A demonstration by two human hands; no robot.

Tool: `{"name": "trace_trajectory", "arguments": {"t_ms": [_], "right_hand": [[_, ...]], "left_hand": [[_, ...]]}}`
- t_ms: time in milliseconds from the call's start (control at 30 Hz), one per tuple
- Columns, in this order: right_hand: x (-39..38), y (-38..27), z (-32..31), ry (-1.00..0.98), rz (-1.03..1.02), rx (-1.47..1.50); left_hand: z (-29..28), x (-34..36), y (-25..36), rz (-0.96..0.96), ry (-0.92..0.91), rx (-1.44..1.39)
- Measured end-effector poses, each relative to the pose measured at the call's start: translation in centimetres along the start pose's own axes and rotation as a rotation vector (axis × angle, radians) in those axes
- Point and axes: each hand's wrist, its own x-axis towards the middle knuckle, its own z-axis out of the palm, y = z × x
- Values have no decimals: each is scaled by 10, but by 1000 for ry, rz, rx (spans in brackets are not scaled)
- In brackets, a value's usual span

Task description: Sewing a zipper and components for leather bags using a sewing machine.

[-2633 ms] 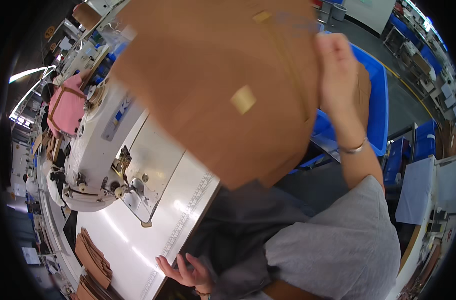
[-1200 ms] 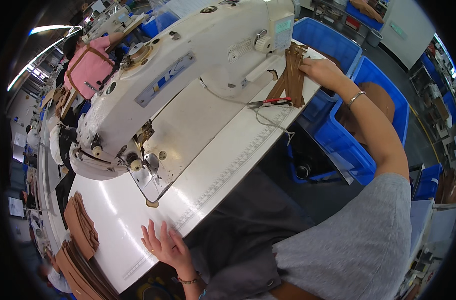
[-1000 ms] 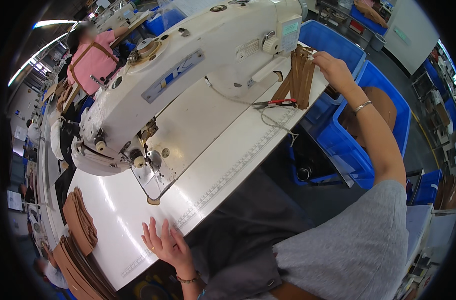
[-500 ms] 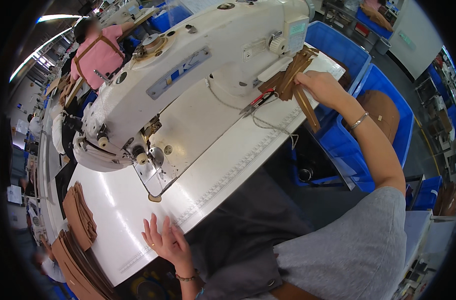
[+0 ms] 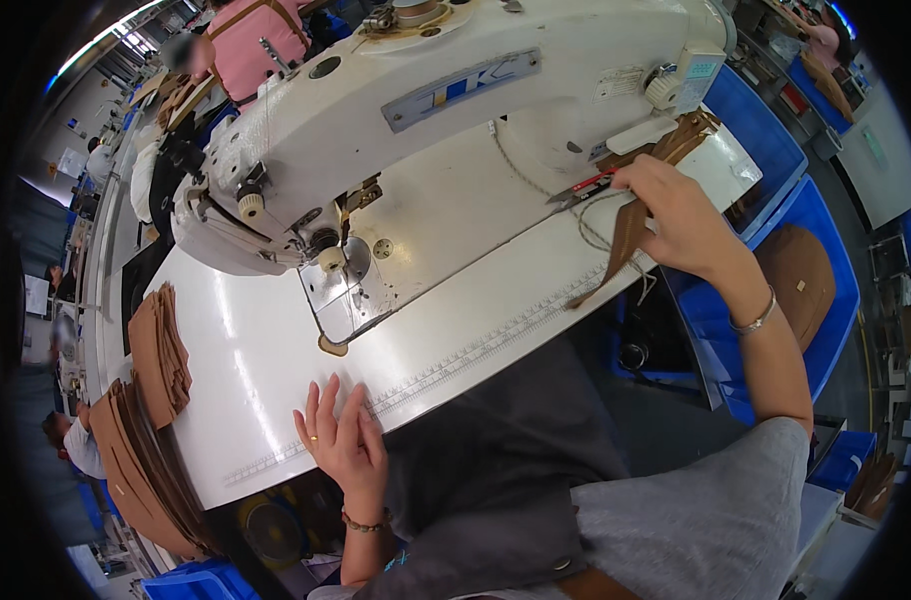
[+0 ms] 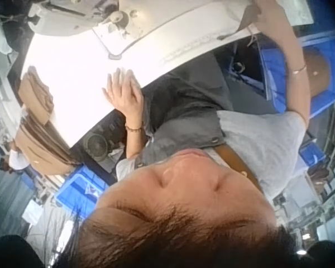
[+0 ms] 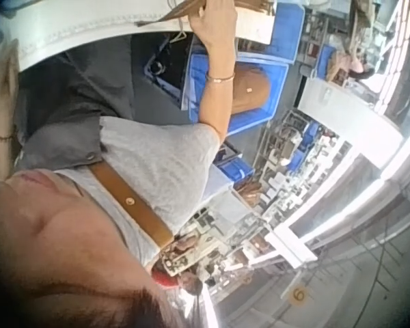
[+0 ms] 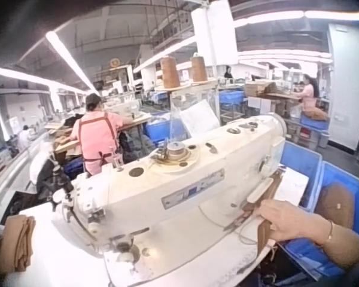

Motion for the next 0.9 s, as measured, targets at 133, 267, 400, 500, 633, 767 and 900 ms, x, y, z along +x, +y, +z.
{"name": "trace_trajectory", "arguments": {"t_ms": [133, 267, 400, 500, 633, 767, 900], "right_hand": [[36, -5, 32, -30, 51, -162], [33, -8, 32, -194, 79, -203], [-2, -9, 23, -151, -26, -271], [-19, 4, 13, 78, -26, -351], [-27, 8, -4, 91, 7, -379], [-18, -34, -1, 356, -153, -23], [8, -92, 40, 337, -473, 19]], "left_hand": [[1, 0, -1, 11, 14, 11], [1, 0, -2, 27, 3, 28], [-1, 2, 1, 2, 5, 27], [-11, 8, 1, -16, -37, -10], [-26, 33, -6, 37, -189, -115], [-15, 71, -10, 336, -250, -100], [9, 118, -31, 400, -378, -12]]}}
